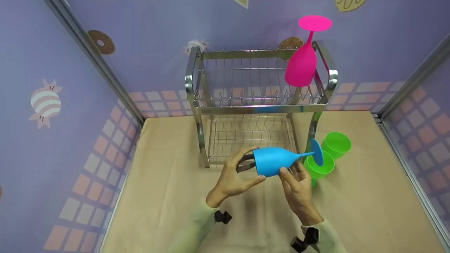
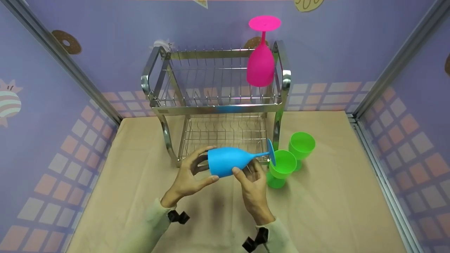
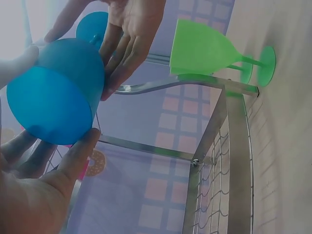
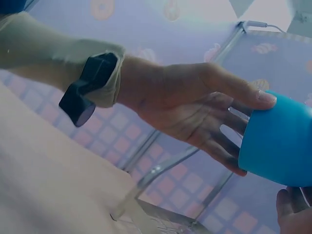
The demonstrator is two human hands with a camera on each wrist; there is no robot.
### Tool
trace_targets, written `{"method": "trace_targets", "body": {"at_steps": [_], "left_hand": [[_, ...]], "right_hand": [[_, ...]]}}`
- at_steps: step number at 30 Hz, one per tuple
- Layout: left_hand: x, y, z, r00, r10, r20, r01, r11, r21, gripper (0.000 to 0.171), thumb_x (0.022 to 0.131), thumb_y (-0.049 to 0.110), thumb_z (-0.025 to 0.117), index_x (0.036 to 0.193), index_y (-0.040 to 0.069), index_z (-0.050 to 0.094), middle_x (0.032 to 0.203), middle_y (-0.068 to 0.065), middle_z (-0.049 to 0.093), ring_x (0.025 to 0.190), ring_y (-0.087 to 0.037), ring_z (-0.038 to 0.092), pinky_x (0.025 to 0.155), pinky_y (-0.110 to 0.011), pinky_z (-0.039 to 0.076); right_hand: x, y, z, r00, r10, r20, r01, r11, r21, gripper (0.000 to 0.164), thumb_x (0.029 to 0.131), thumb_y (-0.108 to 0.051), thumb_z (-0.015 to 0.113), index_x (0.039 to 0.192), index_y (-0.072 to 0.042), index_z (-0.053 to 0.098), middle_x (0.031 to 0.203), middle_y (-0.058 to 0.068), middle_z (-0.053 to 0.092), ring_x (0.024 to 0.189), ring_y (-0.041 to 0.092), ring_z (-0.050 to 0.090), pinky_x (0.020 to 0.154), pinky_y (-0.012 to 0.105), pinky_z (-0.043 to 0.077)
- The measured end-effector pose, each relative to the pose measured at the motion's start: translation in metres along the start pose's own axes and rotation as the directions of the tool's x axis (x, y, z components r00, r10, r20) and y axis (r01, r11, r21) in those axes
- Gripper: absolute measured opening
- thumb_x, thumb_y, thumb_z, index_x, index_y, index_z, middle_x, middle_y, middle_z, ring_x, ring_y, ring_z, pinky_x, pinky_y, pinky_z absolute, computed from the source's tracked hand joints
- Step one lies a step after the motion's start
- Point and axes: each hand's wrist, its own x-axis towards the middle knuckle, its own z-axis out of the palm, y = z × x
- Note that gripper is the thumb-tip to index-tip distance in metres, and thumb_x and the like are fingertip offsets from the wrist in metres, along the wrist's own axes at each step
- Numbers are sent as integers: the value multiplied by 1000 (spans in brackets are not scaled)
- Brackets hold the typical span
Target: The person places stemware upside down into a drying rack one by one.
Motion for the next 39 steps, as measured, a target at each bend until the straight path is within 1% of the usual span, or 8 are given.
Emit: {"method": "trace_targets", "body": {"at_steps": [5,8,12,17,23,29,34,39], "left_hand": [[0,1,5,1000,-29,-1,29,1000,-4,80,86,21,91,155,16,51,151,-12,60,133,-29,66,102,-36,62],[0,1,6,999,-38,0,38,999,-9,80,87,21,91,156,17,51,150,-13,59,133,-29,66,102,-36,62],[-1,2,6,1000,-21,-3,21,1000,1,81,87,20,90,157,17,50,151,-13,59,133,-29,66,103,-36,61],[-2,3,3,1000,4,6,-4,1000,-29,83,89,19,88,160,14,45,156,-19,54,136,-33,64,106,-38,60],[-6,-2,-14,1000,21,-17,-23,995,-100,78,94,13,81,160,3,41,162,-25,46,143,-41,56,116,-46,54],[-12,-13,-42,988,-16,-156,29,996,82,62,97,11,79,152,1,52,153,-20,57,139,-38,60,114,-43,55],[-19,-24,-70,963,5,-270,70,961,268,52,97,7,79,144,-3,59,144,-20,64,132,-38,66,110,-46,58],[-25,-29,-94,946,35,-321,87,930,358,50,96,5,79,143,-1,61,141,-23,66,128,-44,67,106,-56,58]], "right_hand": [[0,0,-2,999,47,0,-46,997,66,86,105,1,58,172,-5,3,175,19,19,156,28,37,118,32,50],[0,1,-2,999,49,-4,-48,995,92,87,105,1,57,172,-7,3,176,18,19,154,25,40,118,33,50],[1,-1,-2,1000,25,5,-25,995,93,84,104,3,59,171,-4,8,171,18,28,146,17,51,117,33,51],[2,-6,-2,1000,-13,29,11,997,72,84,101,5,62,170,0,14,161,9,45,144,19,54,117,34,52],[14,-24,-1,991,-97,87,99,995,-15,81,97,10,63,167,2,24,155,10,51,145,24,53,117,35,52],[34,-52,2,962,-215,167,240,960,-146,74,92,16,65,161,2,42,149,13,58,140,26,58,114,36,55],[48,-78,6,926,-279,254,343,904,-257,67,88,17,68,152,2,55,146,12,65,137,26,63,113,35,55],[63,-101,12,885,-317,343,429,841,-329,69,85,16,72,151,7,54,148,20,63,136,27,65,116,35,53]]}}
